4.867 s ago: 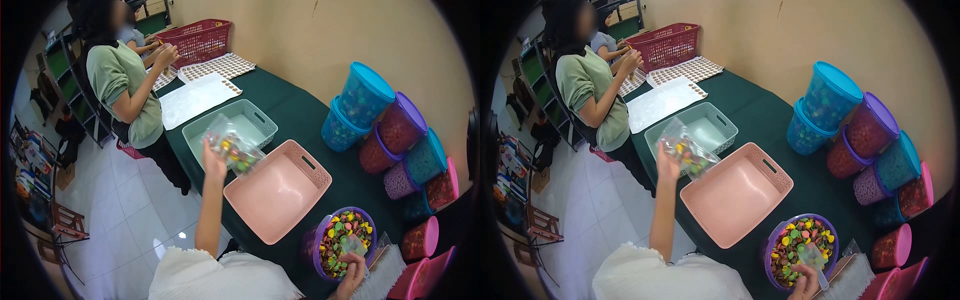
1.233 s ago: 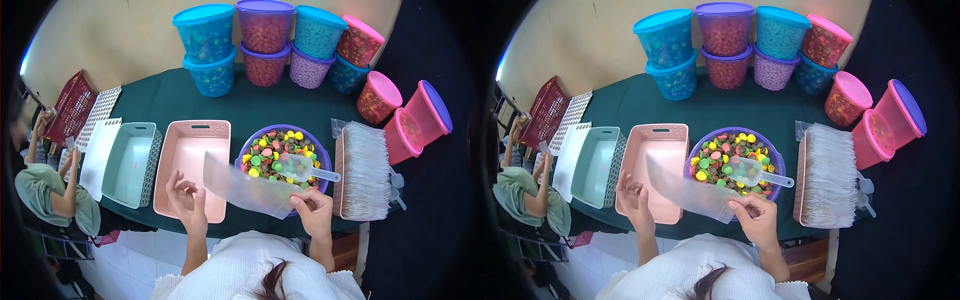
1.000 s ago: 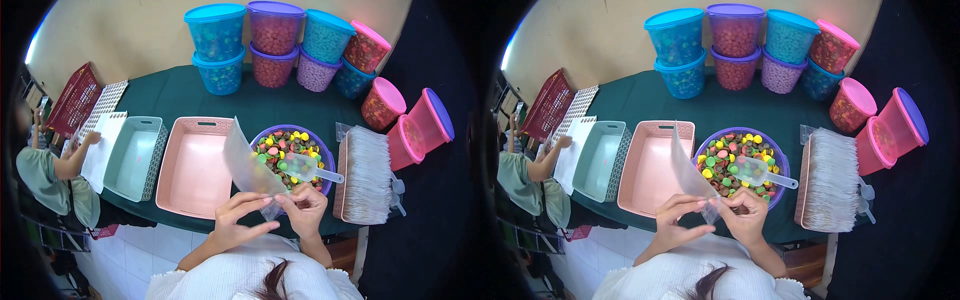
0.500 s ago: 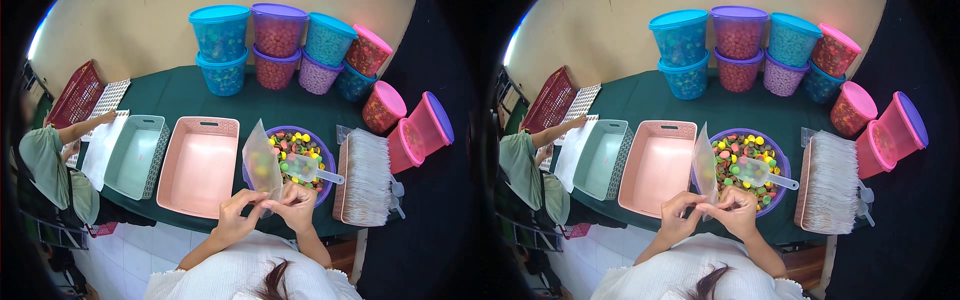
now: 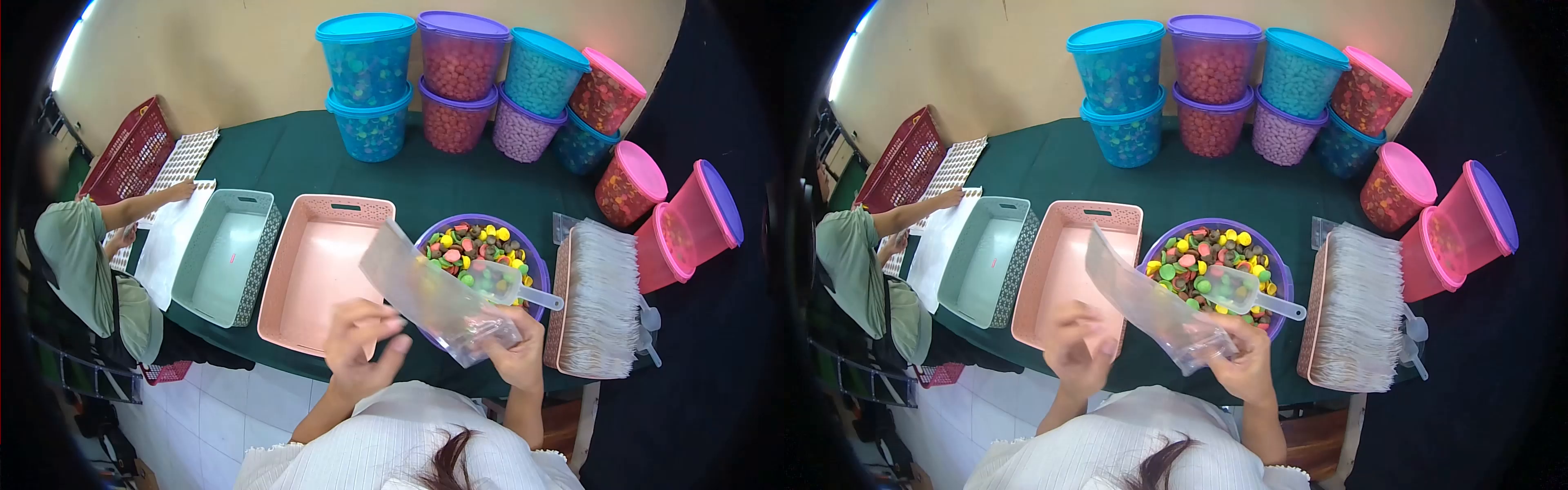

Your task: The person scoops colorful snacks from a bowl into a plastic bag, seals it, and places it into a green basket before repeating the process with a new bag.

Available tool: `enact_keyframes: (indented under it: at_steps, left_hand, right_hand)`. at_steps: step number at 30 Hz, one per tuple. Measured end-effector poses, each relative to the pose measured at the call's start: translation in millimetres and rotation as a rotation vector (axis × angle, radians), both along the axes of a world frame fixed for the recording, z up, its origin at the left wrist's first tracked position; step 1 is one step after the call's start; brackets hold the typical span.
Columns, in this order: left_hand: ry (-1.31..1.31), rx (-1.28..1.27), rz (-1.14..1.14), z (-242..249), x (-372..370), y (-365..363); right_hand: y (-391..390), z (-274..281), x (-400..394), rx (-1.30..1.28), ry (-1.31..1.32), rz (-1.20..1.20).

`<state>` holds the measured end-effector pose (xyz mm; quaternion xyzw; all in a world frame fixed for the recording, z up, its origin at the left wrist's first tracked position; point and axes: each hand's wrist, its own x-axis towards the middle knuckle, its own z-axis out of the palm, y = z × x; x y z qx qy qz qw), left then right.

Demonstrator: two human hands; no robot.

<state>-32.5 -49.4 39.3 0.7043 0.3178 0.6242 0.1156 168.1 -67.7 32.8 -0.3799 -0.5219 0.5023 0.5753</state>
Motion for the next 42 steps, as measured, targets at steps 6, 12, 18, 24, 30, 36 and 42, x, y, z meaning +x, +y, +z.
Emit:
enact_keyframes:
  at_steps: [6, 12, 18, 24, 30, 36, 42]
  left_hand:
    - [-0.442, -0.383, -0.176, -1, -3, 32]
    - [-0.348, -0.365, -0.196, -8, 1, 30]
    - [-0.175, -0.144, -0.014, -11, 2, 38]
    - [-0.124, -0.046, -0.040, -21, -3, 43]
    - [-0.298, -0.547, -0.111, -17, -10, 39]
    - [-0.405, -0.629, -0.401, -12, -25, 38]
    - [-0.722, -0.744, -0.620, -16, -29, 32]
  right_hand:
    - [-12, 0, 22, -0.021, 0.046, 0.011]
    - [-16, -2, 24, -0.074, 0.075, -0.005]
    - [-14, 1, 20, -0.089, 0.072, 0.007]
    - [-14, 5, 19, -0.157, 0.059, 0.015]
    - [-12, 4, 21, -0.098, -0.078, 0.020]
    - [-4, 14, 16, -0.259, -0.063, 0.097]
    - [8, 4, 15, -0.272, 0.231, 0.105]
